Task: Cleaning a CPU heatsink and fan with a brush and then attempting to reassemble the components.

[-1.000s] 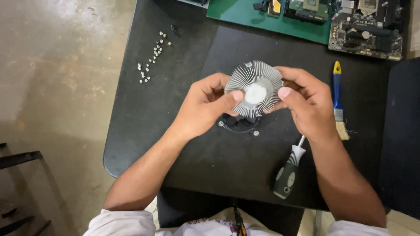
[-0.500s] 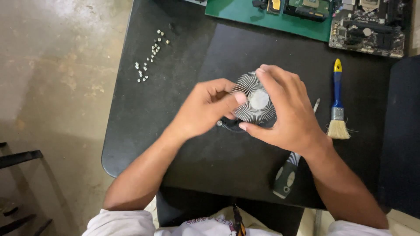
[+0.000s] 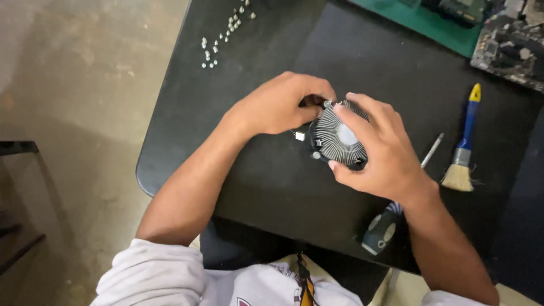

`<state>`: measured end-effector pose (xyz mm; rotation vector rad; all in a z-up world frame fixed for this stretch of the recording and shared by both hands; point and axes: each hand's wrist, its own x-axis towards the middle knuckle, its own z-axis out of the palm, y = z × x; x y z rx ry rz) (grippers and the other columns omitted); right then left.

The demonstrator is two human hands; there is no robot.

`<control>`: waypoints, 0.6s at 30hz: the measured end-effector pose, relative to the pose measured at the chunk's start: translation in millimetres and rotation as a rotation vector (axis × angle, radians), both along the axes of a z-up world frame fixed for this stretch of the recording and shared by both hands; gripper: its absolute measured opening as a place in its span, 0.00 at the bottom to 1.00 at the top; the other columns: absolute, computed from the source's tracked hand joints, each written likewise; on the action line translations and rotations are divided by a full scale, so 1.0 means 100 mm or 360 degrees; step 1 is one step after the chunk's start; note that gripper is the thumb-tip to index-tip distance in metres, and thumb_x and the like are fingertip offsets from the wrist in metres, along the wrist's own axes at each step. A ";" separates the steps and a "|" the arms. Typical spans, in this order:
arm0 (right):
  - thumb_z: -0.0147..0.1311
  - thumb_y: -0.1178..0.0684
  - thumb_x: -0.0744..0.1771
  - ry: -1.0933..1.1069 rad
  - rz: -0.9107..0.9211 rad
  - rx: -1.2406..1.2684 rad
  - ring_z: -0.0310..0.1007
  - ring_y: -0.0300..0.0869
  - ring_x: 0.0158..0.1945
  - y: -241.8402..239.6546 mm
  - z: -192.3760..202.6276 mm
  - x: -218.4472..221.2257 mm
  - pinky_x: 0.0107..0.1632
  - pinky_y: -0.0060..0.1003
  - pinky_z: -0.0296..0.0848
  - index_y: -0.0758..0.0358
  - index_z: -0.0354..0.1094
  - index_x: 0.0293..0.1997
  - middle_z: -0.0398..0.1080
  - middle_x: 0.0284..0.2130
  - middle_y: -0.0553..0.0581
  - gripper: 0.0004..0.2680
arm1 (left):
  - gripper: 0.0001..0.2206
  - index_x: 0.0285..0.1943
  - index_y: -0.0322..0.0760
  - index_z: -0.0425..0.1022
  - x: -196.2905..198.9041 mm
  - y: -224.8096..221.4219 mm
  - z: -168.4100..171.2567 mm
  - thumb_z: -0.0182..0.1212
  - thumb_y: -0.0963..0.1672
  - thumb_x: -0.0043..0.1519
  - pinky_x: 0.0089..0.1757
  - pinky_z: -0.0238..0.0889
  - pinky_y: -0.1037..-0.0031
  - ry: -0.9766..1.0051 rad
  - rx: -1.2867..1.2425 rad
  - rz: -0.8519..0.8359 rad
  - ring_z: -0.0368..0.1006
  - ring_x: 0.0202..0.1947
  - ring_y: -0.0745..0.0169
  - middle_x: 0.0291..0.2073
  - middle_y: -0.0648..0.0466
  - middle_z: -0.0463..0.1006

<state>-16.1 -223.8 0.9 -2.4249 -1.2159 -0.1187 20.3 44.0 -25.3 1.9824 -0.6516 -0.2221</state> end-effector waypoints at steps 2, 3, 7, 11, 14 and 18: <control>0.69 0.50 0.61 0.0048 0.0074 0.0001 0.68 0.65 0.68 -0.02 0.05 0.05 0.70 0.61 0.68 0.64 0.65 0.73 0.62 0.71 0.70 0.30 | 0.11 0.49 0.44 0.80 0.00 0.04 0.02 0.60 0.38 0.61 0.41 0.67 0.67 0.0035 0.0011 -0.0023 0.79 0.37 0.61 0.36 0.61 0.85; 0.69 0.51 0.61 0.0082 0.0146 0.0002 0.68 0.65 0.69 -0.05 0.08 0.07 0.71 0.61 0.67 0.63 0.65 0.71 0.62 0.71 0.70 0.29 | 0.09 0.49 0.45 0.81 0.01 0.05 0.03 0.62 0.38 0.63 0.42 0.68 0.68 0.0057 0.0023 -0.0047 0.81 0.39 0.63 0.38 0.62 0.87; 0.71 0.51 0.60 0.0109 0.0130 -0.0017 0.68 0.64 0.68 -0.08 0.07 0.10 0.70 0.61 0.67 0.63 0.68 0.70 0.64 0.70 0.69 0.29 | 0.09 0.50 0.45 0.82 -0.06 0.02 0.13 0.62 0.39 0.64 0.42 0.69 0.70 0.0138 0.0029 0.0014 0.82 0.38 0.65 0.37 0.62 0.87; 0.74 0.46 0.61 0.0137 0.0063 -0.0057 0.69 0.63 0.67 -0.10 0.11 0.10 0.69 0.60 0.66 0.62 0.68 0.70 0.63 0.70 0.68 0.30 | 0.12 0.56 0.42 0.70 -0.16 0.03 0.29 0.60 0.42 0.65 0.44 0.66 0.58 -0.0123 0.0289 0.0062 0.76 0.45 0.50 0.47 0.53 0.78; 0.75 0.45 0.61 0.0138 0.0032 -0.0056 0.69 0.63 0.66 -0.11 0.12 0.09 0.68 0.60 0.67 0.63 0.68 0.69 0.64 0.68 0.69 0.30 | 0.08 0.42 0.45 0.72 -0.22 0.03 0.47 0.67 0.47 0.61 0.39 0.63 0.61 0.0034 0.0378 -0.0103 0.75 0.36 0.55 0.36 0.58 0.79; 0.77 0.46 0.60 0.0064 0.0007 -0.0093 0.71 0.63 0.63 -0.09 0.09 0.09 0.63 0.59 0.71 0.62 0.69 0.68 0.66 0.67 0.69 0.30 | 0.17 0.41 0.48 0.75 -0.28 -0.13 0.39 0.75 0.55 0.57 0.40 0.66 0.53 0.0192 0.0905 -0.0192 0.81 0.40 0.46 0.41 0.63 0.87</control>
